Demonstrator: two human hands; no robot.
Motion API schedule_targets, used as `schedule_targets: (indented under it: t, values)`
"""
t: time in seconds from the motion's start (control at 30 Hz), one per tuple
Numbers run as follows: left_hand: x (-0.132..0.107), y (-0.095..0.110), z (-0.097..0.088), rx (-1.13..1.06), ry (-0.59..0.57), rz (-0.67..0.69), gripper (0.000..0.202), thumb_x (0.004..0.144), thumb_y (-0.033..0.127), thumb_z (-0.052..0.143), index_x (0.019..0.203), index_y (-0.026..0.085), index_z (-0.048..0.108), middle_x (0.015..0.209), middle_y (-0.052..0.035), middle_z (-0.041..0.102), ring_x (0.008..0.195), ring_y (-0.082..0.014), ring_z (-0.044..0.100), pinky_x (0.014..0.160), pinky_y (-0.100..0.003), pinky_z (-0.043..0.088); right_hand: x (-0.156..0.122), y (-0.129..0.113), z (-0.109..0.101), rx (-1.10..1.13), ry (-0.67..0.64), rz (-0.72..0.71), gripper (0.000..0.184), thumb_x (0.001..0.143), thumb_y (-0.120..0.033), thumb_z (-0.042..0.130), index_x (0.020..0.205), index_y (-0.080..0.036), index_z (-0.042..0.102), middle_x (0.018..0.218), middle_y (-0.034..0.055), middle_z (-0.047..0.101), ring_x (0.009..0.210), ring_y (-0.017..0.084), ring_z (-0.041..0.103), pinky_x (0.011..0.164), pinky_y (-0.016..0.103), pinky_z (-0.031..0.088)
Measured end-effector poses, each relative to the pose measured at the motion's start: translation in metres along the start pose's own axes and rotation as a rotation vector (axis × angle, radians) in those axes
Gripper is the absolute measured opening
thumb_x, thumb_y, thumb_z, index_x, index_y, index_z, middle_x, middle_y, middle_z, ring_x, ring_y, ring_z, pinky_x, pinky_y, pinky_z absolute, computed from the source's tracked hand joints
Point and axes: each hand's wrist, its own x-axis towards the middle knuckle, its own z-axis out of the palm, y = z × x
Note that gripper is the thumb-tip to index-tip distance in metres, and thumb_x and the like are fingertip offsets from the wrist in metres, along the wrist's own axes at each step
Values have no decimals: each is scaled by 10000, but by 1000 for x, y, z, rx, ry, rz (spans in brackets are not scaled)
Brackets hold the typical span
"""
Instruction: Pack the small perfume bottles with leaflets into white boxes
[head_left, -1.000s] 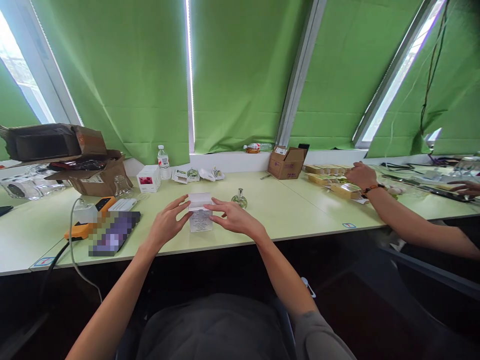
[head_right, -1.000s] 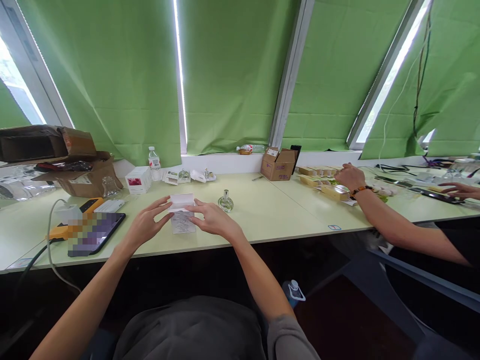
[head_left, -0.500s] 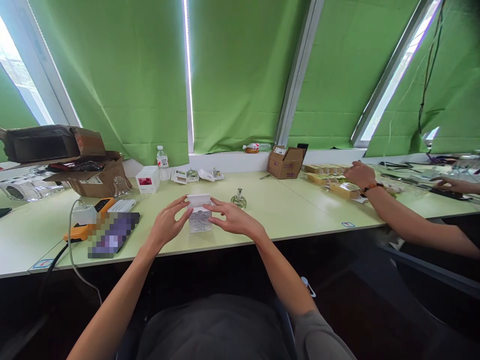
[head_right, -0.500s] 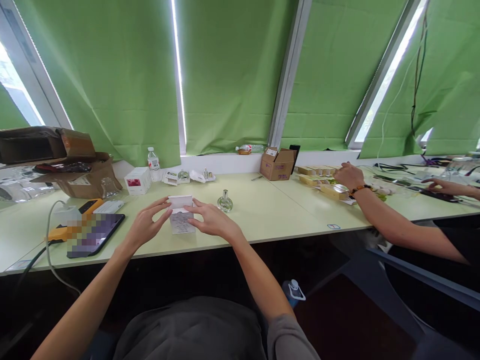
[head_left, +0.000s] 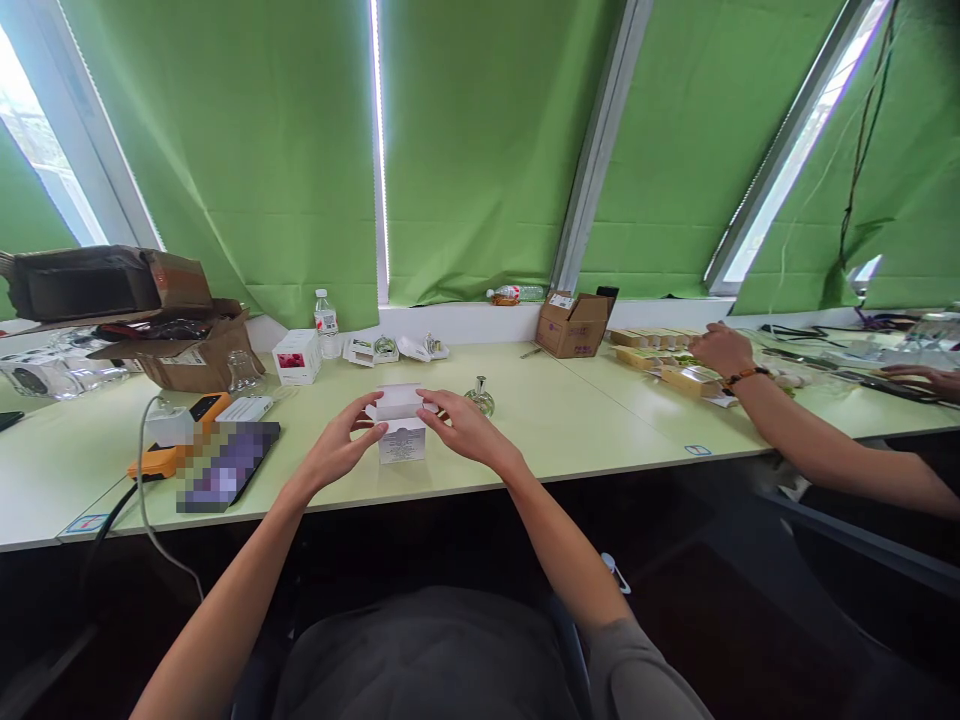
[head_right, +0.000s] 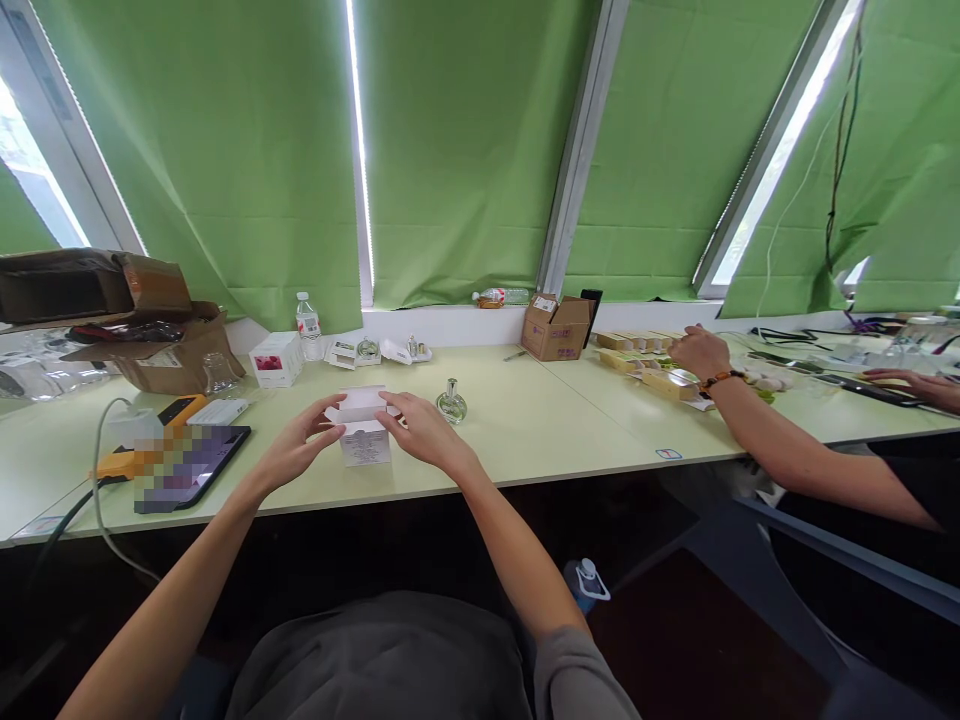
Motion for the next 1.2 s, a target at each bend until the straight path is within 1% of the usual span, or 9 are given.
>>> schedule_targets:
  t: [0.1, 0.2, 0.3, 0.4, 0.57, 0.73, 0.97, 1.1, 1.2]
  values:
    - [0, 0, 0, -51, -19, -22, 595, 890, 488, 531, 1417, 241, 405, 1306, -96, 587, 1104, -230, 625, 993, -422, 493, 1, 4, 3, 24, -6, 12, 469, 955, -403, 499, 1372, -190, 506, 1237, 127, 623, 883, 185, 665, 844, 352, 515]
    - [0, -1, 0, -52, -20, -60, 613, 887, 503, 534, 1422, 238, 401, 1194, -93, 653, 1100, -245, 635, 971, -423, 502, 1, 6, 4, 36, -24, 24, 474, 960, -414, 486, 1373, -183, 507, 1255, 138, 611, 895, 191, 663, 856, 364, 515]
    - [0, -2, 0, -46, -22, -74, 632, 880, 522, 535, 1425, 229, 402, 1147, -102, 674, 1095, -260, 639, 956, -438, 506, 1, 8, 5, 38, -51, 34, 483, 965, -433, 469, 1376, -184, 508, 1279, 144, 598, 913, 199, 661, 855, 371, 519]
    - [0, -3, 0, -39, -22, -75, 646, 876, 532, 534, 1427, 221, 402, 1145, -109, 676, 1087, -264, 644, 941, -438, 514, 1, 9, 5, 38, -59, 37, 471, 967, -431, 468, 1370, -191, 518, 1282, 142, 597, 908, 196, 661, 848, 369, 523]
    - [0, -3, -1, -26, -25, -76, 633, 881, 537, 523, 1428, 244, 397, 1170, -108, 668, 1097, -262, 641, 943, -431, 516, 1, 8, 3, 41, -54, 22, 432, 973, -409, 460, 1341, -201, 550, 1285, 126, 598, 923, 189, 660, 854, 351, 524]
    - [-1, -4, -2, 37, -42, -80, 732, 811, 541, 626, 1440, 279, 360, 1196, -98, 637, 1139, -268, 617, 974, -447, 494, -1, 6, 1, 33, -39, 13, 404, 980, -388, 446, 1315, -201, 573, 1279, 119, 606, 980, 197, 650, 866, 353, 525]
    - [0, -5, -2, 130, 4, -12, 667, 842, 491, 605, 1426, 278, 364, 1110, -76, 652, 1017, -245, 669, 936, -442, 511, 0, 5, -2, 50, -14, 19, 402, 969, -343, 471, 1346, -220, 538, 1311, 98, 596, 989, 192, 652, 857, 333, 540]
    - [0, -4, -2, 122, 11, -1, 688, 839, 483, 609, 1437, 277, 339, 1137, -82, 650, 998, -238, 674, 930, -446, 514, 0, 7, -5, 58, -23, 47, 429, 956, -329, 492, 1371, -222, 513, 1312, 93, 599, 946, 183, 662, 823, 322, 555]
    - [-1, -4, -3, 132, 7, -14, 695, 839, 481, 609, 1443, 295, 322, 1166, -77, 651, 1007, -234, 670, 932, -442, 511, 0, 9, -6, 61, -22, 58, 441, 952, -338, 499, 1380, -233, 505, 1307, 85, 605, 919, 181, 668, 827, 331, 552]
